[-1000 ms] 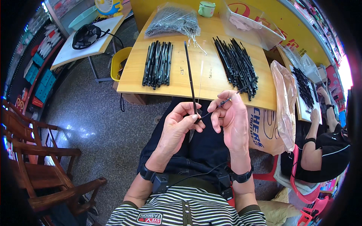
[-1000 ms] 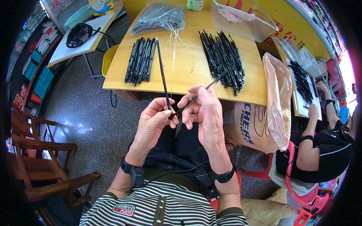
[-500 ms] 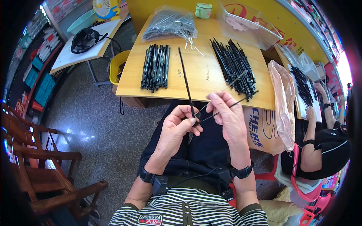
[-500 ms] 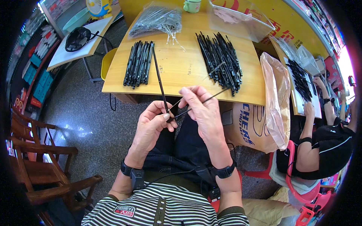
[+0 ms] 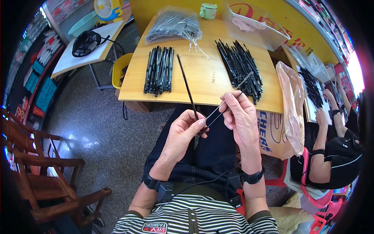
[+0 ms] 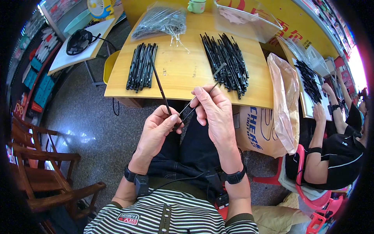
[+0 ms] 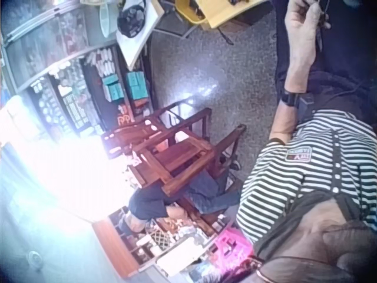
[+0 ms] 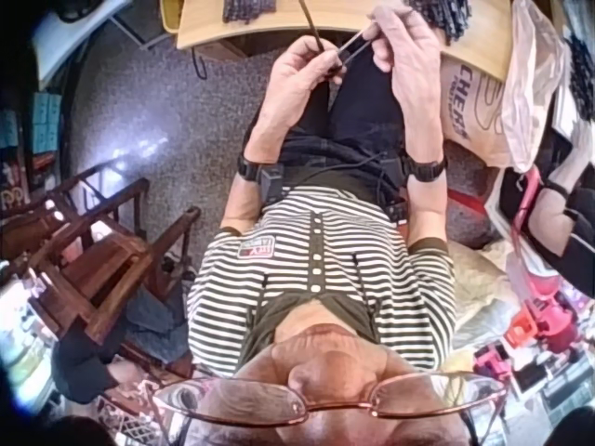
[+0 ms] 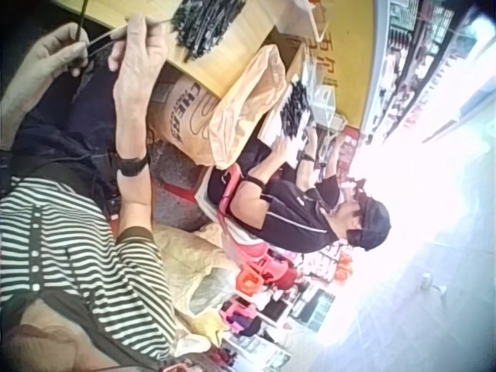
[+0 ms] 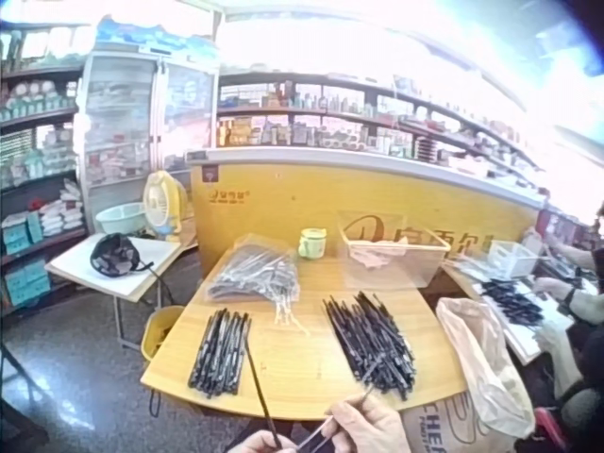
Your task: The recorder is assembling or threading black cable ties or similar plastic components at a workstation.
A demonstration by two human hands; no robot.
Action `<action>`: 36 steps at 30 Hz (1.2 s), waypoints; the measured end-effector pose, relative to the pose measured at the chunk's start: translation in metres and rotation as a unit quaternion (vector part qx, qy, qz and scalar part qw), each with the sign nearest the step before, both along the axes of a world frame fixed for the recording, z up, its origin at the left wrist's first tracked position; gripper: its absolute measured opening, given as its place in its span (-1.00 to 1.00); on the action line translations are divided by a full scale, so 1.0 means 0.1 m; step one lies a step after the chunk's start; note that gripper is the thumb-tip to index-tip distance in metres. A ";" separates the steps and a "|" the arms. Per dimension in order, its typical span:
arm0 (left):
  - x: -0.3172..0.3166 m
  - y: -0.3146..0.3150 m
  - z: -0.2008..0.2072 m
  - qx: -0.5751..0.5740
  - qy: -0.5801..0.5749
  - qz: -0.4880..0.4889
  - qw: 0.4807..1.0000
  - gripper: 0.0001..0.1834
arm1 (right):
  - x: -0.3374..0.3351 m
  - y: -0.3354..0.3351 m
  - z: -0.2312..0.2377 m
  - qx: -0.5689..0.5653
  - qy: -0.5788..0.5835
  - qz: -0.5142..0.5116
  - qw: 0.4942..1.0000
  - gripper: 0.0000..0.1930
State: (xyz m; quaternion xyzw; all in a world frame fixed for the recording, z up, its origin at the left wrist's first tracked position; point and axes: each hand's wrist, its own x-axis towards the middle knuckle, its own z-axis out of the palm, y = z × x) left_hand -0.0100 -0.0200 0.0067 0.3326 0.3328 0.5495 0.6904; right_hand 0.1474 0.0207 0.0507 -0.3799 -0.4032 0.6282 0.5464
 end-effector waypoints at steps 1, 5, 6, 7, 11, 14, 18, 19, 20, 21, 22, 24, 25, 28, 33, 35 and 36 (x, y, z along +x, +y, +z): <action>0.01 0.00 0.01 0.003 0.010 -0.007 1.000 -0.85 | 0.00 0.01 0.01 0.000 -0.005 0.000 1.000 -0.83; 0.03 -0.01 -0.03 0.024 0.050 -0.039 0.998 -0.86 | 0.02 0.03 0.01 0.016 -0.009 0.006 1.000 -0.85; 0.03 -0.01 -0.02 0.024 0.049 -0.040 0.998 -0.86 | 0.02 0.03 0.01 0.017 -0.010 0.005 1.000 -0.85; 0.03 -0.01 -0.01 0.029 0.062 -0.053 0.996 -0.87 | 0.02 0.04 0.00 0.022 -0.005 0.008 1.000 -0.85; 0.07 0.01 -0.05 0.052 0.076 -0.021 0.995 -0.89 | 0.03 0.06 -0.02 0.029 0.000 0.021 0.999 -0.86; 0.16 0.06 0.02 0.048 0.028 0.016 0.998 -0.85 | -0.03 0.05 -0.05 0.019 0.014 0.026 0.999 -0.85; 0.16 0.08 0.02 0.021 0.005 0.028 0.999 -0.88 | -0.06 0.05 -0.03 0.012 0.026 0.037 0.999 -0.85; 0.16 0.08 0.02 0.021 0.008 0.041 0.999 -0.89 | -0.07 0.03 0.00 0.005 0.026 0.037 0.999 -0.83; 0.16 0.09 0.01 0.021 0.010 0.053 0.998 -0.90 | -0.07 0.03 0.01 -0.001 0.026 0.037 0.999 -0.82; 0.15 0.09 0.00 0.033 0.008 0.061 0.998 -0.90 | -0.07 0.02 0.01 -0.001 0.026 0.038 0.999 -0.82; 0.15 0.08 0.00 0.033 0.009 0.061 0.998 -0.90 | -0.07 0.02 -0.01 0.004 0.037 0.038 0.999 -0.79; 0.15 0.07 0.01 0.039 0.011 0.071 0.997 -0.90 | -0.06 0.03 -0.05 0.009 0.048 0.039 0.998 -0.77; 0.15 0.07 0.01 0.039 0.011 0.070 0.997 -0.90 | -0.03 0.03 -0.07 0.016 0.039 0.051 0.998 -0.77; 0.14 0.08 -0.01 0.039 0.017 0.067 0.997 -0.90 | -0.03 0.03 -0.08 0.038 -0.004 0.056 0.998 -0.79; 0.15 0.07 0.03 0.013 0.014 0.063 0.998 -0.85 | -0.06 0.02 -0.09 0.079 -0.092 0.043 0.992 -0.83; 0.12 0.07 0.00 0.011 0.024 0.061 0.998 -0.84 | -0.07 0.01 -0.10 0.063 -0.118 0.051 0.990 -0.82; 0.11 0.08 -0.02 0.010 0.033 0.057 0.998 -0.83 | -0.08 0.01 -0.11 0.063 -0.118 0.051 0.990 -0.82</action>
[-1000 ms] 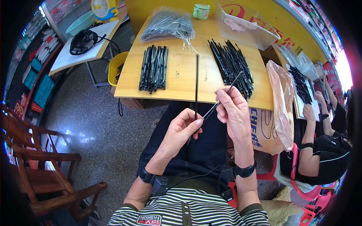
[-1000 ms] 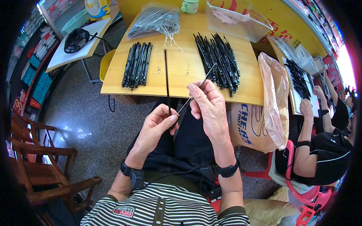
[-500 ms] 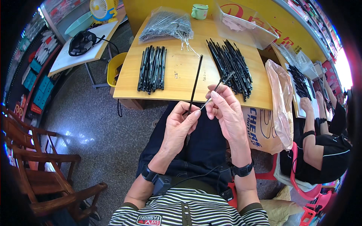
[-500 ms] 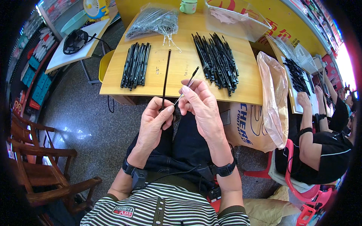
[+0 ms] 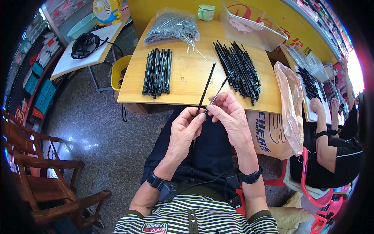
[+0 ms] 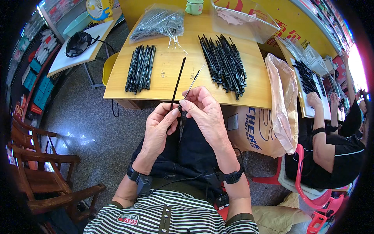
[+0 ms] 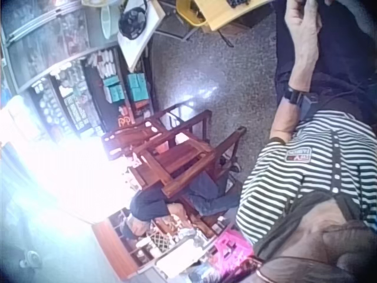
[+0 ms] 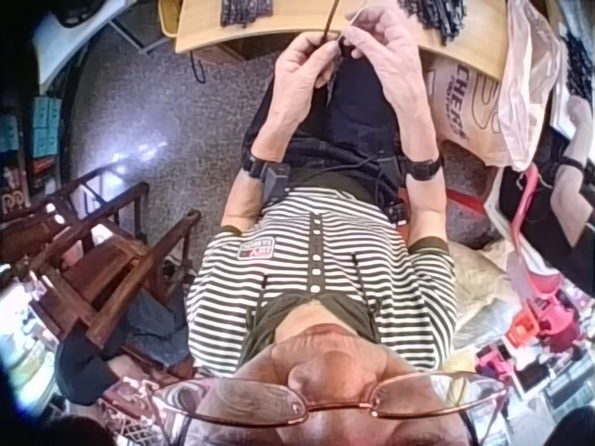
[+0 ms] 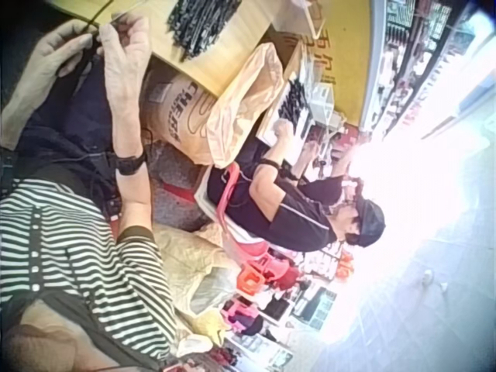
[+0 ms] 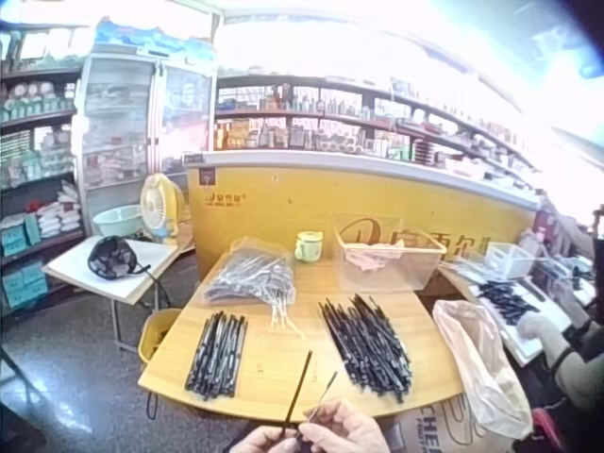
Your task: The recorder is assembling or threading black cable ties or similar plastic components at a workstation.
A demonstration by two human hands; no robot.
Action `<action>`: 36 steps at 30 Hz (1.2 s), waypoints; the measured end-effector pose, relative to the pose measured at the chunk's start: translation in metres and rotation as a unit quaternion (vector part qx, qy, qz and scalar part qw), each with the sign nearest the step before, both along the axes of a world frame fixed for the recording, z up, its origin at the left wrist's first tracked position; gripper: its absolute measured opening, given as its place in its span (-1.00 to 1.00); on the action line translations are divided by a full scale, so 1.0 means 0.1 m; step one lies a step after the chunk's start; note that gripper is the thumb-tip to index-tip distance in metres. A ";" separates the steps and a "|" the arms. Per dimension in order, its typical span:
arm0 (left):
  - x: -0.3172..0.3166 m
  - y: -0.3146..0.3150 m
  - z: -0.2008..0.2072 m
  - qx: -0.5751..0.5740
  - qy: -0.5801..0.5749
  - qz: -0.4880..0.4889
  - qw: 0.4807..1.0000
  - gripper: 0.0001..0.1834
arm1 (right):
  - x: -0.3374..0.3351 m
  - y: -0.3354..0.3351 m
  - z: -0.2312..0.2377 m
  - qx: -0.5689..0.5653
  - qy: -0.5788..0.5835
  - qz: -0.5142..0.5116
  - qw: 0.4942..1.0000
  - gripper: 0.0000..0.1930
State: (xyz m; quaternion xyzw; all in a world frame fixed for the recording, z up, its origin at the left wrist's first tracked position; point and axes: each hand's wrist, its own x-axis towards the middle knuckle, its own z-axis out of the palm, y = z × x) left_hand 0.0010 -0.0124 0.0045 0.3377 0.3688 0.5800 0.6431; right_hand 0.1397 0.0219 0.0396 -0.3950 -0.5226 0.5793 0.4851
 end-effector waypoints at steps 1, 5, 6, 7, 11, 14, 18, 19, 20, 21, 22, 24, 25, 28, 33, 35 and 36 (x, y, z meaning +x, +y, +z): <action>0.00 0.00 -0.02 0.000 0.000 0.000 1.000 -0.83 | -0.01 0.00 -0.01 -0.006 -0.010 -0.001 1.000 -0.83; 0.02 0.01 -0.06 0.015 0.005 0.024 1.000 -0.84 | -0.05 0.01 -0.05 -0.004 -0.028 -0.007 1.000 -0.85; 0.01 0.01 -0.06 0.012 0.008 0.027 1.000 -0.85 | -0.06 0.02 -0.06 -0.004 -0.028 -0.007 1.000 -0.85; 0.01 0.01 -0.06 0.012 0.009 0.027 1.000 -0.85 | -0.07 0.03 -0.07 -0.008 -0.018 -0.007 1.000 -0.85; 0.00 0.01 -0.05 0.011 0.010 0.044 0.999 -0.89 | -0.15 0.03 -0.10 -0.012 0.000 -0.027 1.000 -0.86; -0.04 0.00 -0.06 0.010 0.011 0.047 0.999 -0.90 | -0.18 0.02 -0.12 -0.044 0.036 -0.019 0.998 -0.86; -0.08 0.00 -0.09 -0.008 -0.013 0.036 0.999 -0.91 | -0.15 0.05 -0.21 -0.083 0.074 0.002 0.994 -0.87; -0.08 0.00 -0.11 -0.008 -0.012 0.037 0.999 -0.91 | -0.15 0.06 -0.26 -0.077 0.083 0.004 0.994 -0.87; -0.07 0.00 -0.12 -0.011 -0.011 0.033 0.999 -0.90 | -0.16 0.07 -0.28 -0.071 0.092 0.007 0.993 -0.87; -0.07 0.02 -0.14 -0.012 -0.008 0.029 0.999 -0.90 | -0.17 0.07 -0.26 -0.069 0.095 0.008 0.993 -0.87; -0.05 0.01 -0.15 -0.004 0.009 0.029 1.000 -0.89 | -0.19 0.06 -0.22 -0.049 0.043 -0.015 0.998 -0.87; -0.01 0.01 -0.11 -0.001 0.014 0.028 1.000 -0.88 | -0.22 0.06 -0.17 -0.026 -0.004 -0.037 0.999 -0.87; -0.01 0.01 -0.09 0.011 0.047 0.035 0.998 -0.85 | -0.22 0.06 -0.16 -0.022 -0.009 -0.039 0.999 -0.86; -0.08 0.04 -0.06 0.035 0.142 0.042 0.988 -0.83 | -0.26 0.07 -0.14 -0.003 -0.011 -0.036 0.999 -0.81; -0.49 0.42 0.06 0.147 0.392 0.186 0.889 -0.78 | -0.18 0.07 -0.08 0.008 -0.045 -0.067 0.997 -0.71; -0.72 0.65 0.09 0.159 0.487 0.251 0.821 -0.77 | -0.06 0.08 -0.08 0.020 -0.074 -0.088 0.993 -0.72; -0.79 0.72 0.16 0.138 0.513 0.267 0.804 -0.76 | 0.01 0.09 -0.07 0.030 -0.104 -0.108 0.988 -0.72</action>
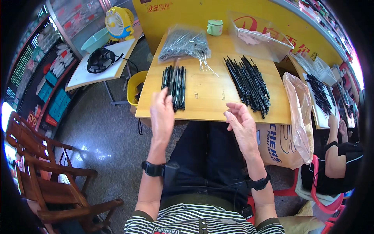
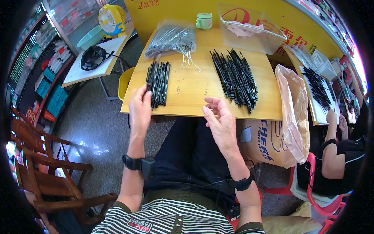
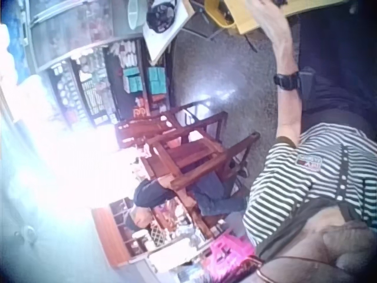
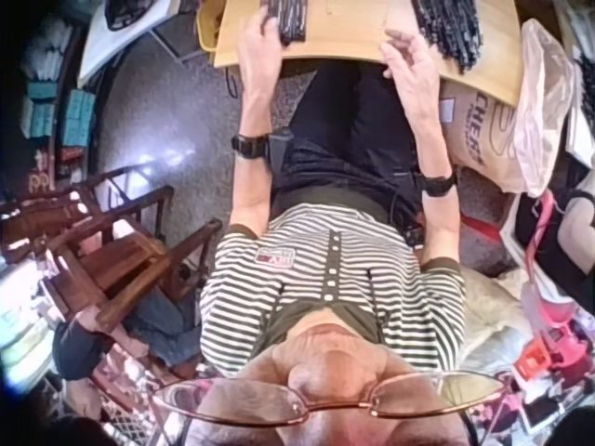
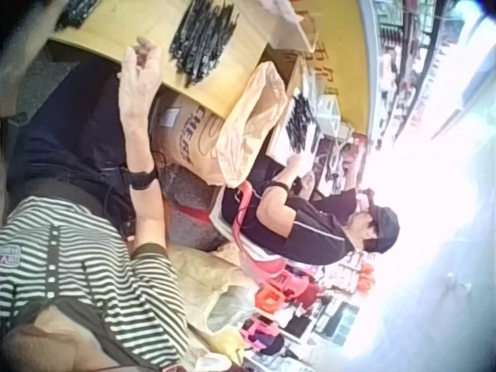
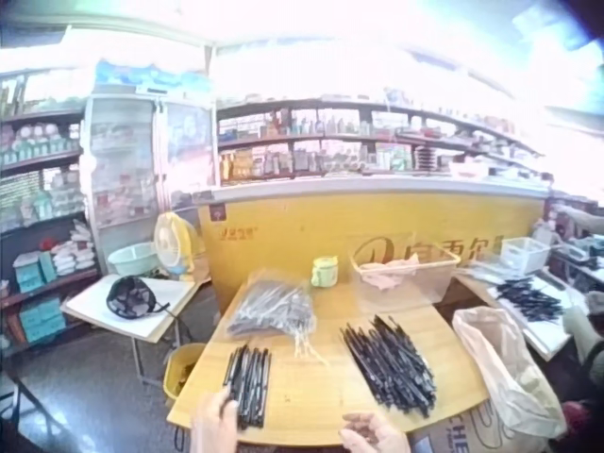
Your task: The recorder is assembling or threading black cable ties or similar plastic components at a workstation.
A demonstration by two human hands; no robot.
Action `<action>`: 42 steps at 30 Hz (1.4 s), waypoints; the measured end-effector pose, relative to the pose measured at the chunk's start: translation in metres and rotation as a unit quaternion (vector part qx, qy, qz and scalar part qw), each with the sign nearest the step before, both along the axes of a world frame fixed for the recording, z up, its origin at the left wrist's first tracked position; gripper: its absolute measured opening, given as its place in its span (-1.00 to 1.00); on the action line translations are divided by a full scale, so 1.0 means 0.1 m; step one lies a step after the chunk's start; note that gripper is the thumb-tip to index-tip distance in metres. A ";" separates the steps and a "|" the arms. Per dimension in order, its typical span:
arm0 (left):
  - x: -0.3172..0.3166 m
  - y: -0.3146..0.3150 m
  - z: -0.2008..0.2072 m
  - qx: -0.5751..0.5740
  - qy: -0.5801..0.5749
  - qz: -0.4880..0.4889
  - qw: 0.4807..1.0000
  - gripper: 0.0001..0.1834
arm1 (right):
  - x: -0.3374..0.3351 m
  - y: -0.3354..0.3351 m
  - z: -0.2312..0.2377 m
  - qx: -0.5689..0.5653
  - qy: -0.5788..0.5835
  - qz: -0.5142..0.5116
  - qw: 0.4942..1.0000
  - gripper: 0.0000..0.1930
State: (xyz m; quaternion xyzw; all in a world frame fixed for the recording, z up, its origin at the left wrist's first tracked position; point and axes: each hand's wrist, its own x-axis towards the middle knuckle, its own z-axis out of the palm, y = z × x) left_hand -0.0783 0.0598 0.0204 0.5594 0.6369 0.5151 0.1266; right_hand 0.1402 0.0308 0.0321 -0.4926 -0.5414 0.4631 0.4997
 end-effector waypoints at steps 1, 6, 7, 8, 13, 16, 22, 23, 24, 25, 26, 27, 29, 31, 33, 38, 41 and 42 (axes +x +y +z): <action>-0.09 0.07 0.01 0.004 0.054 0.024 0.998 -0.75 | 0.06 0.01 -0.01 0.000 -0.017 -0.016 1.000 -0.74; -0.44 0.49 -0.22 -0.020 0.174 0.096 0.980 -0.74 | 0.33 0.09 0.04 0.111 -0.193 -0.114 0.968 -0.86; -0.42 0.52 -0.21 -0.025 0.193 0.096 0.976 -0.74 | 0.40 0.10 0.06 0.161 -0.248 -0.139 0.945 -0.88; -0.38 0.54 -0.21 -0.030 0.211 0.096 0.972 -0.74 | 0.47 0.11 0.11 0.159 -0.254 -0.149 0.942 -0.88; -0.26 0.54 -0.22 -0.097 0.262 0.076 0.957 -0.69 | 0.79 0.24 0.17 0.139 -0.386 -0.232 0.882 -0.87; -0.23 0.48 -0.20 -0.088 0.260 0.062 0.960 -0.61 | 0.90 0.30 0.17 0.110 -0.428 -0.242 0.864 -0.83; -0.25 0.45 -0.22 -0.088 0.201 0.002 0.976 -0.48 | 0.85 0.41 0.22 0.045 -0.536 -0.153 0.829 -0.72; -0.25 0.45 -0.24 -0.055 0.188 -0.015 0.980 -0.47 | 0.83 0.41 0.20 0.038 -0.549 -0.152 0.821 -0.69; -0.26 0.45 -0.25 -0.056 0.189 -0.013 0.980 -0.47 | 0.82 0.40 0.18 0.039 -0.548 -0.150 0.822 -0.69; -0.28 0.45 -0.25 -0.062 0.190 -0.018 0.980 -0.47 | 0.81 0.40 0.16 0.041 -0.547 -0.148 0.823 -0.69; -0.30 0.44 -0.25 -0.069 0.191 -0.023 0.979 -0.47 | 0.81 0.40 0.14 0.043 -0.546 -0.145 0.824 -0.69; -0.26 0.42 -0.23 -0.068 0.191 -0.024 0.979 -0.47 | 0.84 0.41 0.13 0.043 -0.547 -0.146 0.823 -0.69; -0.16 0.35 -0.17 -0.070 0.206 0.015 0.976 -0.49 | 0.88 0.42 0.10 0.029 -0.519 -0.145 0.842 -0.68; -0.09 0.29 -0.13 -0.015 0.226 0.019 0.974 -0.51 | 0.87 0.39 0.18 0.009 -0.472 -0.134 0.871 -0.67; 0.10 0.17 0.01 0.081 0.225 0.009 0.971 -0.61 | 0.86 0.33 0.28 -0.012 -0.424 -0.121 0.897 -0.65; 0.82 -0.20 0.03 -0.037 -0.081 -0.251 0.964 -0.76 | 0.82 0.12 0.19 -0.082 -0.161 -0.084 0.980 -0.59; 1.20 -0.27 -0.19 -0.184 -0.380 -0.386 0.820 -0.72 | 0.74 -0.04 0.05 -0.091 -0.087 -0.053 0.991 -0.57; 1.28 -0.28 -0.23 -0.217 -0.436 -0.397 0.778 -0.70 | 0.70 -0.10 0.01 -0.099 -0.038 -0.046 0.993 -0.56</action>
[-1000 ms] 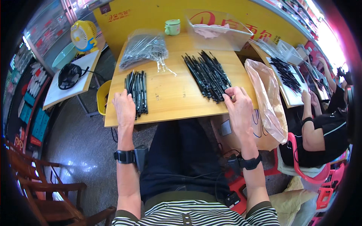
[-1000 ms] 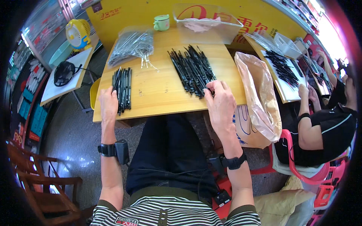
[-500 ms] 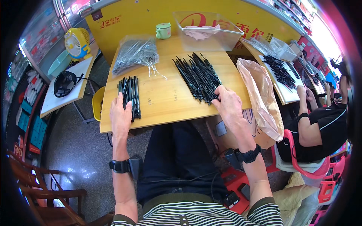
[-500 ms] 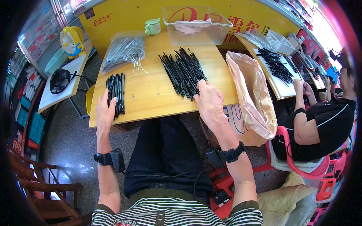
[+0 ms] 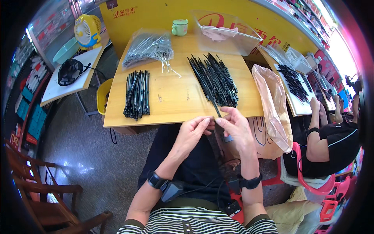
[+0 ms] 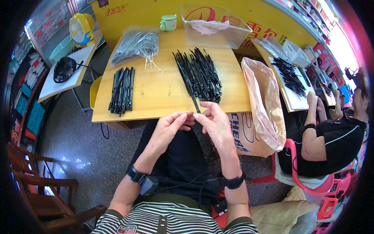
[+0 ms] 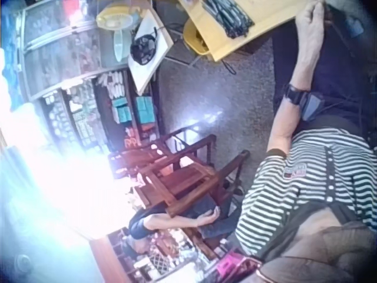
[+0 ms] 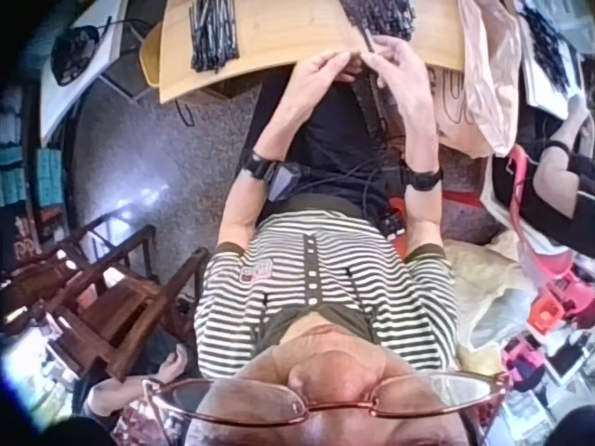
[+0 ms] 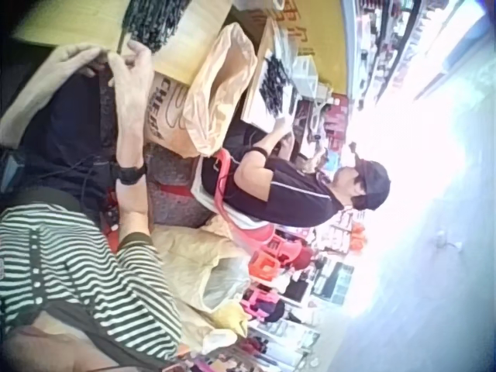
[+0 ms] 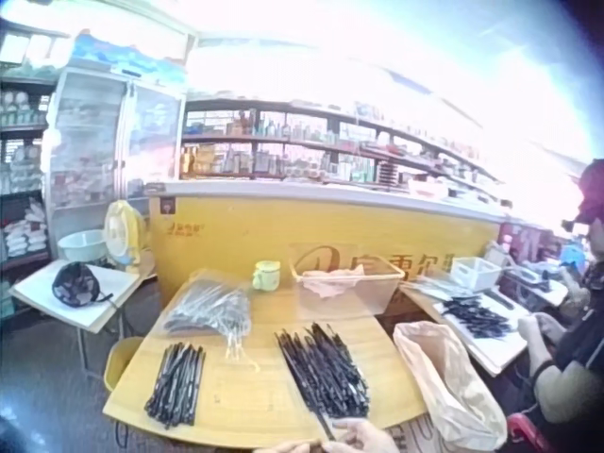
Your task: The recorder is assembling or threading black cable ties or similar plastic components at a workstation.
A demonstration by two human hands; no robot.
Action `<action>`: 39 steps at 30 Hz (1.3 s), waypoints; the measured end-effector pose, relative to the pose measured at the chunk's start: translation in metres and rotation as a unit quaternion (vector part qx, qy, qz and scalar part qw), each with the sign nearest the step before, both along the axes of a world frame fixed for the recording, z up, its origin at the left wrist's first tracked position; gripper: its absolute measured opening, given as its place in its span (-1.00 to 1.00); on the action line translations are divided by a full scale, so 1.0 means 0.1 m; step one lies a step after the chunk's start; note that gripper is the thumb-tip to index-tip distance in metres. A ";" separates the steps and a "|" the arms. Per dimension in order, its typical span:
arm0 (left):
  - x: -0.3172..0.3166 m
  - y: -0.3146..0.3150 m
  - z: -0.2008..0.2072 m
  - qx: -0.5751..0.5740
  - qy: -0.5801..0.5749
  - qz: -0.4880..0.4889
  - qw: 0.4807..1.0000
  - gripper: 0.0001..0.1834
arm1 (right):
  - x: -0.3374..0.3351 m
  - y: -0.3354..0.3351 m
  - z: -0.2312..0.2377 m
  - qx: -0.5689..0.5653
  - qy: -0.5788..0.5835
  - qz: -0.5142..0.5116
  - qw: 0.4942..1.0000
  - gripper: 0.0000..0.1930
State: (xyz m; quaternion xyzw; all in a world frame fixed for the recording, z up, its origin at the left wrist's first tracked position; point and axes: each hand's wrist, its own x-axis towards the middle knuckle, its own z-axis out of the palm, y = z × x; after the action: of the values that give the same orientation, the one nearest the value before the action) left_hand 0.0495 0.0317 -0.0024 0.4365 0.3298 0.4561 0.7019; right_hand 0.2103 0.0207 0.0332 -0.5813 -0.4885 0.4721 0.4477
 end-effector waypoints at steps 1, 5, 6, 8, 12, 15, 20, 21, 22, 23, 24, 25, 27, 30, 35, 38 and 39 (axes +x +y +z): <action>0.05 0.01 -0.04 -0.013 -0.007 0.000 1.000 -0.70 | -0.06 -0.06 -0.01 -0.001 0.031 0.010 0.999 -0.52; 0.12 0.00 -0.08 -0.025 -0.061 0.038 0.997 -0.77 | -0.21 -0.21 -0.06 0.031 0.033 -0.011 0.999 -0.57; 0.11 -0.01 -0.09 -0.026 -0.057 0.038 0.997 -0.77 | -0.22 -0.22 -0.07 0.032 0.031 -0.018 0.999 -0.60; 0.04 -0.04 -0.10 -0.015 -0.050 0.032 0.998 -0.82 | -0.26 -0.23 -0.08 0.032 0.034 -0.024 0.999 -0.64; -0.05 -0.09 -0.10 -0.004 -0.062 0.062 0.996 -0.86 | -0.35 -0.20 -0.13 0.049 0.009 -0.006 0.999 -0.65; -0.18 -0.12 -0.12 -0.025 -0.106 0.067 0.992 -0.89 | -0.36 -0.12 -0.07 0.049 -0.025 0.101 0.993 -0.66; -0.46 -0.18 -0.04 -0.013 -0.141 0.128 0.982 -0.87 | -0.41 0.41 0.08 0.026 -0.030 0.102 0.994 -0.65; -0.51 -0.19 -0.04 -0.016 -0.150 0.118 0.981 -0.87 | -0.48 0.57 0.10 0.055 -0.075 0.081 0.992 -0.67; -0.55 -0.20 -0.04 -0.019 -0.158 0.109 0.981 -0.86 | -0.55 0.72 0.12 0.083 -0.118 0.060 0.988 -0.69; -0.56 -0.22 -0.03 -0.018 -0.165 0.109 0.980 -0.86 | -0.61 0.91 0.07 0.145 -0.155 0.044 0.976 -0.71; -0.57 -0.23 -0.03 -0.016 -0.164 0.113 0.980 -0.86 | -0.69 1.08 0.02 0.206 -0.191 0.028 0.959 -0.73; -0.58 -0.24 -0.05 -0.020 -0.155 0.115 0.981 -0.85 | -0.76 1.22 0.02 0.240 -0.227 0.023 0.944 -0.74; -0.58 -0.26 -0.05 -0.028 -0.142 0.116 0.983 -0.84 | -0.90 1.47 -0.03 0.233 -0.270 0.013 0.934 -0.74; -0.59 -0.28 -0.09 -0.029 -0.116 0.104 0.987 -0.83 | -1.01 1.68 -0.10 0.219 -0.339 0.002 0.915 -0.75; -0.65 -0.32 -0.08 -0.056 -0.099 0.088 0.990 -0.80 | -1.14 1.77 -0.08 0.238 -0.401 -0.013 0.884 -0.86; -0.66 -0.32 -0.07 -0.049 -0.130 0.095 0.986 -0.79 | -1.10 1.68 0.01 0.234 -0.412 0.007 0.881 -0.88; -0.67 -0.32 -0.08 -0.047 -0.131 0.098 0.985 -0.79 | -1.09 1.64 0.03 0.222 -0.417 0.010 0.881 -0.88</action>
State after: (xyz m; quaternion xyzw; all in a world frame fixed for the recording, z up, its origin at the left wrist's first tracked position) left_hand -0.0171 -0.0004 -0.0106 0.3044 0.2972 0.5602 0.7107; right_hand 0.1012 0.1845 0.0363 -0.6048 -0.7279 0.0699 0.3154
